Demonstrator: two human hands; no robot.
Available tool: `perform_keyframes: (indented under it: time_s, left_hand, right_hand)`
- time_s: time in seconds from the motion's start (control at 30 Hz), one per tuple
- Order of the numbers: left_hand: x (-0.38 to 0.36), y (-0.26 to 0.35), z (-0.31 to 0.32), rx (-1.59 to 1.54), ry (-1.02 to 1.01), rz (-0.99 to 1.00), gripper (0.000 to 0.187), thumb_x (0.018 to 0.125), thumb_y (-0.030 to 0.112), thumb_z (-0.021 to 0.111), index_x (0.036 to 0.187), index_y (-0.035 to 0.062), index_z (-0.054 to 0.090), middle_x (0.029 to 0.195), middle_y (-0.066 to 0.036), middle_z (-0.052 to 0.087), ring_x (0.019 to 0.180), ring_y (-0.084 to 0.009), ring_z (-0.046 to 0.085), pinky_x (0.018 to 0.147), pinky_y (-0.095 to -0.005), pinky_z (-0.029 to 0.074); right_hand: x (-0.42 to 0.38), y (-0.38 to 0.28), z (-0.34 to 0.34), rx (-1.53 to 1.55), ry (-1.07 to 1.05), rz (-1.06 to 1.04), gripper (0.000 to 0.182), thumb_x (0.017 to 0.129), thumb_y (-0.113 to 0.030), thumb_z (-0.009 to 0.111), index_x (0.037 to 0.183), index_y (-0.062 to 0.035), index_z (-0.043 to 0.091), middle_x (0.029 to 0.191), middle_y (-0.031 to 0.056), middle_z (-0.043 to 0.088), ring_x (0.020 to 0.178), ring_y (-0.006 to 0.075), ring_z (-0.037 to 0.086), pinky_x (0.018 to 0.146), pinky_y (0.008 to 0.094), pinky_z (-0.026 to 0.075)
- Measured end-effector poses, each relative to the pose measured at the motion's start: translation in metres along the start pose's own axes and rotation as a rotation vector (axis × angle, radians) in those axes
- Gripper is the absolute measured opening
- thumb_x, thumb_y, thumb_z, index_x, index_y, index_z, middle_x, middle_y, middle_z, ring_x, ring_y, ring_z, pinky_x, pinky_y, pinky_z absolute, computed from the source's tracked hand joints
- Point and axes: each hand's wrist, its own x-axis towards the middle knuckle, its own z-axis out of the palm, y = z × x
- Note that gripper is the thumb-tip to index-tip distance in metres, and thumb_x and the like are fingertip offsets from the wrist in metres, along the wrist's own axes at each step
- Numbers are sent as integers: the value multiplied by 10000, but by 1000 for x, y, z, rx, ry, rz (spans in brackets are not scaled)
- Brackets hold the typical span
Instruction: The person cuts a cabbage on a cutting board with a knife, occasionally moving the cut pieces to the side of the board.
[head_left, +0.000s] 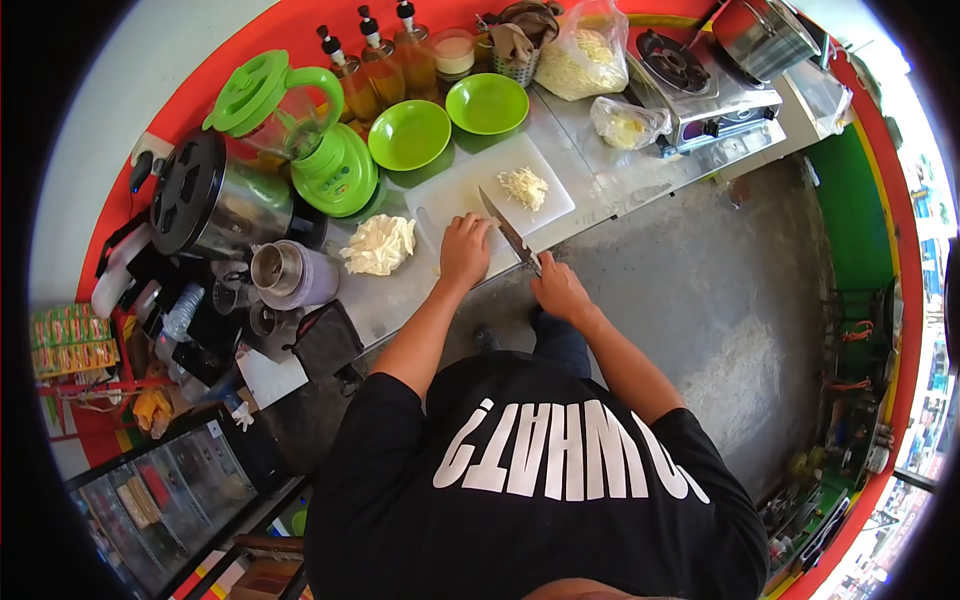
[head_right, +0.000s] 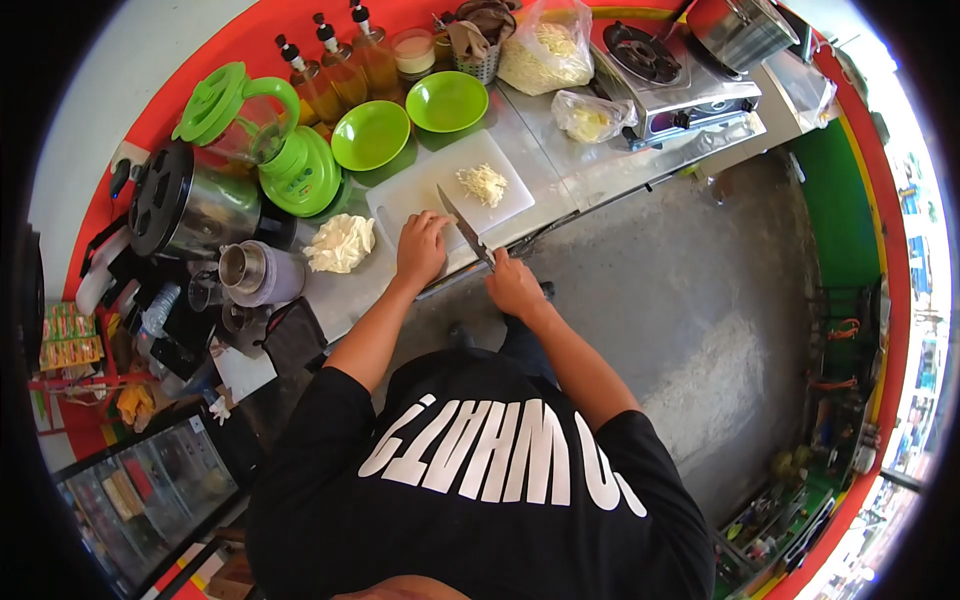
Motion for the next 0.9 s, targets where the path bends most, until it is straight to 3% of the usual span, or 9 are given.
perform_keyframes:
  time_s: [0.17,0.33,0.57,0.67,0.73,0.9]
  left_hand:
    - [9,-17,7,28,14,44,224,814,42,644,1034,66,683,1078,-59,625,1004,-283,578,906,-411,489]
    - [10,-11,6,166,62,212,176,827,56,627,999,36,661,1089,-65,636,1011,-280,587,880,-405,483]
    - [10,-10,6,170,19,173,191,851,96,630,1034,50,656,1087,-67,644,1013,-267,595,855,-399,471]
    - [9,-12,8,132,71,148,204,849,96,639,1046,54,672,1053,-55,651,997,-258,604,853,-401,470]
    - [9,-16,10,131,42,156,231,844,121,656,1070,81,684,1078,-32,651,1005,-235,605,865,-382,470]
    - [7,-16,9,145,29,147,204,830,111,674,1031,82,698,1072,-22,651,999,-228,605,852,-376,472]
  right_hand:
    - [8,-23,-23,-102,-12,138,371,906,-190,554,1215,6,490,909,322,689,865,518,664,806,599,515]
    - [24,-39,-15,-70,18,176,281,956,-205,531,1163,-20,488,895,301,697,853,506,673,797,590,524]
    - [33,-40,16,-55,-89,105,306,1012,-247,506,1146,18,433,904,314,693,864,514,677,791,587,534]
    - [26,-50,17,-31,-96,132,323,1029,-266,480,1121,41,436,891,355,670,863,557,644,793,624,497]
    - [24,-55,15,-107,-101,175,303,1037,-265,494,1123,20,438,908,321,692,879,510,682,800,567,546]
    - [22,-65,0,-144,-105,137,311,1049,-284,483,1092,23,453,917,315,697,891,491,693,807,544,556]
